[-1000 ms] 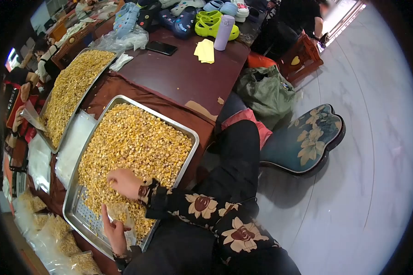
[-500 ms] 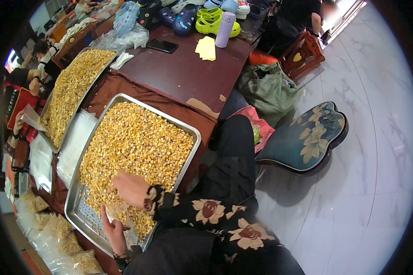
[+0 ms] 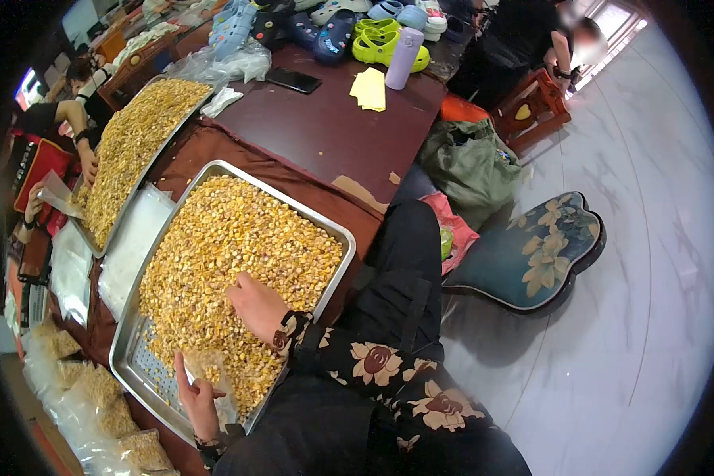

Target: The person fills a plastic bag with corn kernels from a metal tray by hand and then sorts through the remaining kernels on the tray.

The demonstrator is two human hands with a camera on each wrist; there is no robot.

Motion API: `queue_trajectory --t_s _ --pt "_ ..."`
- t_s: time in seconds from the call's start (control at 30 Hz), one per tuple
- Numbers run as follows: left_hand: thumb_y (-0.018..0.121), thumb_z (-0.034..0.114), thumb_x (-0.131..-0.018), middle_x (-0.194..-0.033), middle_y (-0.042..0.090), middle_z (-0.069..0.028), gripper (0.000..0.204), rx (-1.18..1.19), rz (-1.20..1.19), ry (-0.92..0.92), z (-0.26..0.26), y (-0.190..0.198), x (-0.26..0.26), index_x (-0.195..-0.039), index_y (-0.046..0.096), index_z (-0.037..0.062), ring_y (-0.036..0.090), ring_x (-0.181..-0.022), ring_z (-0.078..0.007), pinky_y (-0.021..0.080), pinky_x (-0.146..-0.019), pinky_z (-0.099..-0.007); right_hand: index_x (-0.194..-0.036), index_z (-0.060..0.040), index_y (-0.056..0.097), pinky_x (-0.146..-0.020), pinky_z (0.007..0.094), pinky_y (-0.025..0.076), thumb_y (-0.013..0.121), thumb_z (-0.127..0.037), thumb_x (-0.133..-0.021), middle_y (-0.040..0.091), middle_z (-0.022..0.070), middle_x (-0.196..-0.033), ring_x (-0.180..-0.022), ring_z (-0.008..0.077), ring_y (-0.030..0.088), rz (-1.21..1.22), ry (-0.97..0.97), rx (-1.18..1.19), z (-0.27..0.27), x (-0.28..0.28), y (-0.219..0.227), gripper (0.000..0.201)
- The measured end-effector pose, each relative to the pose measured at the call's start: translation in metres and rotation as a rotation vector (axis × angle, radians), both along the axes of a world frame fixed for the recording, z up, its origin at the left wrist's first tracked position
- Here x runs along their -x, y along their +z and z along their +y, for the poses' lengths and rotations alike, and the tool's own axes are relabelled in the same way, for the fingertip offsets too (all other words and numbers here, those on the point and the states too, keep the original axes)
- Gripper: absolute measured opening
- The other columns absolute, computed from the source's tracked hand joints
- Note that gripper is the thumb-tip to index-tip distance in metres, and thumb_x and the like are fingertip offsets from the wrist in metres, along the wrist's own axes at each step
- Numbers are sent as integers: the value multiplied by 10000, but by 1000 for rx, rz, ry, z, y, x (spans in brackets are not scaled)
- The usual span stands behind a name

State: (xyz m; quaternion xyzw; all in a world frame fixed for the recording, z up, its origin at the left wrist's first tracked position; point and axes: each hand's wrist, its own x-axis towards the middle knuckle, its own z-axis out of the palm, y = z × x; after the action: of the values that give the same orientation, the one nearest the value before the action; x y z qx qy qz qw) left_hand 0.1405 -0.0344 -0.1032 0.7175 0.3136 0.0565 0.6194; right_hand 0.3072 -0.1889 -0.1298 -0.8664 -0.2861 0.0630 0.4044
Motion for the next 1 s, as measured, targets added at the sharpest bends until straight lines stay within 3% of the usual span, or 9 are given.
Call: queue_trajectory --t_s 0.17,0.23,0.27,0.33,0.43,0.57,0.8,0.87,1.0 --pt "412 -105 -739 -1459 327 -124 751 -31 46 37 9 -15 12 -1451 243 63 572 -751 -141 514 -649 -267 -922 -50 635 -643 342 473 614 -86 -802 552 107 -814 -723 259 570 -93 -37 -241 10 -11 -31 127" --pt "418 -78 -789 -934 572 -70 727 -211 41 -79 10 -26 11 -1465 206 85 455 -565 -51 486 -516 -231 -930 -40 655 -641 317 461 623 -86 -802 580 105 -808 -712 228 566 198 18 -244 12 -9 6 140" --pt "418 -78 -789 -934 572 -70 727 -229 55 -35 7 -19 9 -1465 206 85 455 -565 -51 486 -516 -231 -930 -40 655 -641 317 461 623 -86 -802 580 105 -808 -712 228 566 211 63 -260 17 -5 20 140" --pt "426 -89 -781 -1347 427 -125 732 -374 21 -80 0 -9 1 -1461 204 66 475 -607 -51 497 -530 -228 -897 -14 644 -695 344 472 613 -120 -810 606 139 -850 -783 281 591 508 107 -253 25 1 41 140" --pt "436 -99 -769 -1509 198 -113 742 -256 23 -68 0 -15 2 -1457 201 51 482 -631 -49 507 -544 -225 -937 -35 655 -672 313 466 625 -115 -819 598 102 -856 -736 214 583 429 313 -293 41 21 43 146" --pt "453 -100 -755 -1406 376 -98 758 -341 -28 -53 3 -29 7 -1456 204 49 476 -629 -48 514 -544 -224 -979 -48 652 -730 330 485 632 -163 -829 618 104 -945 -834 246 604 268 522 -221 48 38 41 190" --pt "457 -107 -735 -1374 414 -74 782 -260 -25 -37 2 -7 5 -1457 207 60 481 -634 -57 527 -546 -230 -1233 -91 515 -837 390 485 725 -229 -747 455 155 -1280 -1023 315 561 27 140 235 12 -6 50 547" --pt "488 -43 -724 -1456 284 -233 698 -198 -30 -26 1 -1 2 -1385 267 -65 254 -1374 -326 230 -1108 -338 -1268 -107 481 -841 402 483 744 -244 -725 429 167 -1294 -1044 329 548 -27 148 290 9 -3 39 619" --pt "489 -45 -728 -1456 281 -235 699 -159 -39 -28 0 2 0 -1388 259 -69 262 -1370 -330 241 -1099 -332 -1308 -138 436 -846 413 480 764 -255 -698 419 200 -1260 -1058 353 529 -86 194 327 20 7 35 703"
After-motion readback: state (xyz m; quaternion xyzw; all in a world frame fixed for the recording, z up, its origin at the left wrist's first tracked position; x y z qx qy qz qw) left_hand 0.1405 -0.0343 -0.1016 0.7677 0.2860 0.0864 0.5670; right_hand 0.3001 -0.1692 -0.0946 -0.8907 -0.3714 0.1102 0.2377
